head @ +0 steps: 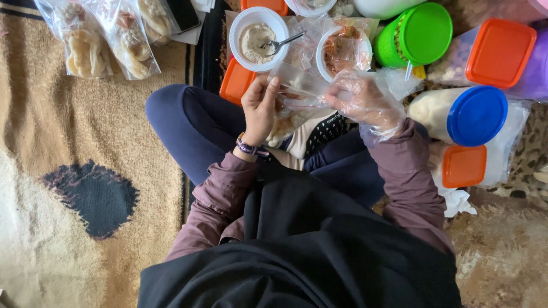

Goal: Packaging small food items and sauces into individual plastic bags for distribution

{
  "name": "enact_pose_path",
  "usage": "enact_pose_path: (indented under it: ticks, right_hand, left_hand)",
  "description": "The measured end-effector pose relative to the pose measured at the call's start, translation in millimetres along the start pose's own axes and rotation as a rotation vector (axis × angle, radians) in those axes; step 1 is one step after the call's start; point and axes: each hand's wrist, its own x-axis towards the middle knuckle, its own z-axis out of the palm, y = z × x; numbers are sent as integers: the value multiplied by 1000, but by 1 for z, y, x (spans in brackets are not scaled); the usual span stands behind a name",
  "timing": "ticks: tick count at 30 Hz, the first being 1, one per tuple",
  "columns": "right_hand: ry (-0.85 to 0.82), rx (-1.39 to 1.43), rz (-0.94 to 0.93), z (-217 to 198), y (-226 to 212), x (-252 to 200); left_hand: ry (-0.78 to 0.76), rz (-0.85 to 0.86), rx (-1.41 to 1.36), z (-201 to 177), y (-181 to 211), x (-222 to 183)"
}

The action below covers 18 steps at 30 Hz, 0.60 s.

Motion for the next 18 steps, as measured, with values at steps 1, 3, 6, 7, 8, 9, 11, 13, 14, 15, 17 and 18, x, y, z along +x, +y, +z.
enact_pose_path:
  ticks: [1, 3, 6, 7, 8, 9, 11, 13, 14, 15, 17, 18]
  right_hand:
    - [47, 55, -24, 1, 1, -1]
    - [94, 110, -52, -8, -12, 2]
    - [-141, 343, 102, -27, -43, 10]
    - [-185, 260, 73, -24, -44, 14]
    - [-229, 177, 44, -22, -44, 17]
    - [-228, 176, 44, -19, -50, 22]
    - [-294, -47, 39, -13, -61, 34]
    - [-293, -79, 54, -9, -65, 40]
    - [-293, -108, 70, -7, -67, 42]
    - [-292, -111, 65, -1, -59, 36]
    - [-245, 5, -5, 8, -41, 27]
    - [-241, -1, -14, 8, -32, 27]
  left_hand:
    - [5, -42, -34, 1, 3, -1]
    - [11, -81, -67, 2, 6, -1]
    - [-1, -39, -19, 1, 4, -6]
    - [-41, 3, 48, 2, 0, -9]
    - [-82, 45, 115, 2, -4, -12]
    - [-83, 45, 114, 5, -1, -16]
    - [-125, 51, 173, 10, 6, -22]
    - [-114, 17, 136, 2, -17, -28]
    - [-102, -22, 100, -3, -29, -31]
    - [-100, -16, 100, -1, -19, -31]
    - [-113, 10, 140, 2, 2, -29]
    - [-111, 21, 140, 5, 3, -24]
